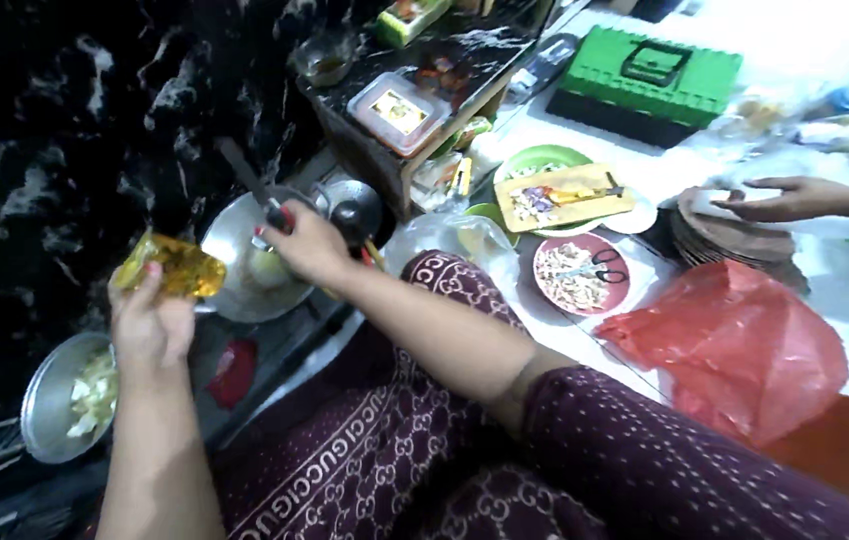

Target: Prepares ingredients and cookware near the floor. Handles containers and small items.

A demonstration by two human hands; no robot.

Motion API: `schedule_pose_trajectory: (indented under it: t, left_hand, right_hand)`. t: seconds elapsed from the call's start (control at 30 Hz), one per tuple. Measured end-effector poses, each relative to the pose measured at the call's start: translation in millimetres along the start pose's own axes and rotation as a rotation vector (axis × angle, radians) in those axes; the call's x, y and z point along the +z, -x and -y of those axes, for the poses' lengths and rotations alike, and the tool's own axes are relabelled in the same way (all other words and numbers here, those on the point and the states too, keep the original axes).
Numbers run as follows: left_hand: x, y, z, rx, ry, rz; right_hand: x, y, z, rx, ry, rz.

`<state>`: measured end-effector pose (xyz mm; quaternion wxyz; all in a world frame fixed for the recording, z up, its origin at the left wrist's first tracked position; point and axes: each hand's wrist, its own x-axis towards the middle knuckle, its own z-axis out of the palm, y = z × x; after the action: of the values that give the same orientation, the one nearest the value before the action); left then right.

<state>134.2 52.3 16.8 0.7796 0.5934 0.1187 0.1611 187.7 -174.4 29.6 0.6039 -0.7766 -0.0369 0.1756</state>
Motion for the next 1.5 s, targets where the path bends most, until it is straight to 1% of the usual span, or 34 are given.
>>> schedule_pose_trajectory:
  t: [0.1, 0.23, 0.33, 0.4, 0.5, 0.57, 0.63, 0.73, 0.83, 0.9, 0.97, 1.03, 1.13, 1.27, 1.4, 1.5]
  left_hand:
    - [3, 7, -5, 0.011, 0.046, 0.028]
    - [-1, 15, -8, 0.037, -0.01, 0.052]
    - [-4, 22, -10, 0.03, -0.016, 0.078]
    - [-3, 29, -13, 0.047, -0.044, 0.076]
    - [-3, 33, -14, 0.088, -0.096, 0.029]
    - [8, 43, -17, 0.123, -0.189, -0.008]
    - [21, 52, -20, 0.149, -0.263, -0.034]
    - [20, 51, -14, 0.175, -0.317, 0.015]
    - [30, 56, -11, 0.165, -0.345, 0.033]
    - [39, 59, -10, 0.164, -0.359, 0.025]
    - [52, 61, -8, 0.173, -0.344, -0.004]
    - [64, 60, -7, 0.189, -0.351, -0.007]
    - [76, 54, -1, 0.203, -0.357, 0.026]
    - [90, 55, 4, 0.189, -0.348, 0.005]
    - [93, 61, 6, 0.18, -0.361, 0.008]
    - [93, 67, 8, 0.165, -0.352, 0.012]
  right_hand:
    - [7, 5, -1, 0.032, -0.006, 0.076]
    - [-1, 16, -1, 0.045, -0.049, 0.008]
    - [-19, 26, 4, 0.024, -0.176, -0.03]
    - [-40, 35, 12, -0.005, -0.289, -0.065]
    - [-85, 45, 22, -0.049, -0.397, -0.166]
    - [-118, 48, 15, -0.09, -0.433, -0.269]
    - [-151, 49, -4, -0.108, -0.439, -0.359]
    - [-209, 46, -49, -0.062, -0.333, -0.47]
    - [-267, 36, -94, 0.053, -0.153, -0.531]
    - [-300, 21, -107, 0.12, -0.049, -0.565]
    - [-326, -3, -111, 0.149, 0.079, -0.582]
    - [-345, -35, -109, 0.154, 0.246, -0.546]
    - [-356, -91, -110, 0.126, 0.462, -0.462]
    - [-347, -153, -107, 0.116, 0.636, -0.402]
    - [-339, -192, -113, -0.008, 0.764, -0.353]
    - [-339, -200, -112, -0.081, 0.821, -0.303]
